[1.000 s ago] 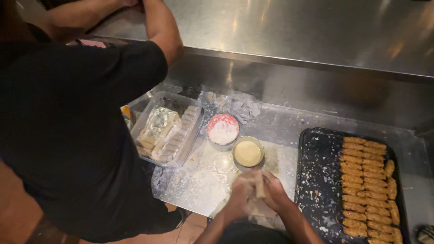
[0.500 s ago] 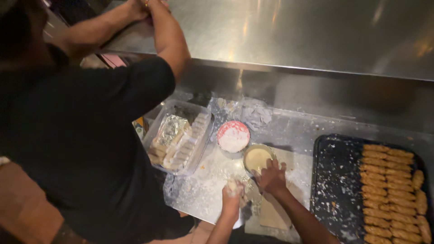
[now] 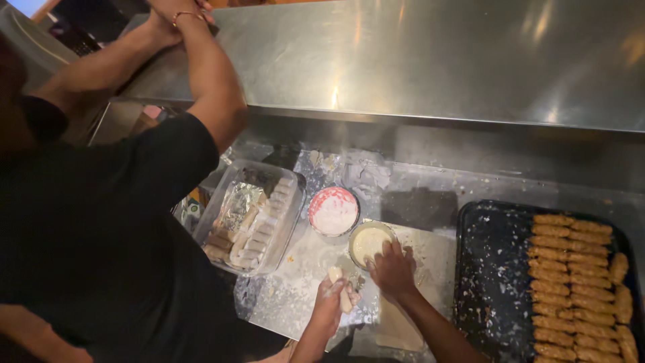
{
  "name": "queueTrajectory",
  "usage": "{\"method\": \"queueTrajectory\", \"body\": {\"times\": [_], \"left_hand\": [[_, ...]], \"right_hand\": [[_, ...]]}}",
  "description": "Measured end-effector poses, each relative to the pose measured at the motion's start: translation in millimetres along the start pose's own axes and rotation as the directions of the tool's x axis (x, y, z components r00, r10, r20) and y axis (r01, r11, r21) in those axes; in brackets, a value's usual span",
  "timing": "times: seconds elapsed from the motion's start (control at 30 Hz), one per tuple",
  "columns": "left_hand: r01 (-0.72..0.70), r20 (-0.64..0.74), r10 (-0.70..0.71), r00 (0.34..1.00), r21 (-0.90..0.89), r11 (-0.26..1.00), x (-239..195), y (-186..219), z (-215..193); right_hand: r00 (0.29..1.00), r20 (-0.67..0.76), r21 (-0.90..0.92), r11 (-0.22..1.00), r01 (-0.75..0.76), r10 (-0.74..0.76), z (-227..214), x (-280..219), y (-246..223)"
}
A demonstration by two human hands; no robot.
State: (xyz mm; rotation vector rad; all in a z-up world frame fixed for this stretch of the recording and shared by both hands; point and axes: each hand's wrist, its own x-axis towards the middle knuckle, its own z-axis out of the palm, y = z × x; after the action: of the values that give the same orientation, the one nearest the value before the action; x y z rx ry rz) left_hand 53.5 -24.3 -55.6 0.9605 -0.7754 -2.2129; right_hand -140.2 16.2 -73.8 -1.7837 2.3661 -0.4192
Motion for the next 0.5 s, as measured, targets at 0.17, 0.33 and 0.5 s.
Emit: {"method": "queueTrajectory", "body": {"times": [0.17,0.33,0.5], "left_hand": [[-0.180,0.010,0.201,0.980,0.488,0.854,12,12,25],[-0.444,0.205,0.411,0.888,0.616,0.651,21,32,44],[-0.512,0.282,0.462,0.841,0.691,0.510,14,47,53]], "right_hand": [[0.992,-0.108,0.005,0.998,0.063,-0.062,0,5,-2],[0.972,-0.236,0.459,0.879,0.129,-0.019,-30,10,-3],[0.885,-0.417,0.694,0.555,0.458,-0.209,-103,-17,-8]]}}
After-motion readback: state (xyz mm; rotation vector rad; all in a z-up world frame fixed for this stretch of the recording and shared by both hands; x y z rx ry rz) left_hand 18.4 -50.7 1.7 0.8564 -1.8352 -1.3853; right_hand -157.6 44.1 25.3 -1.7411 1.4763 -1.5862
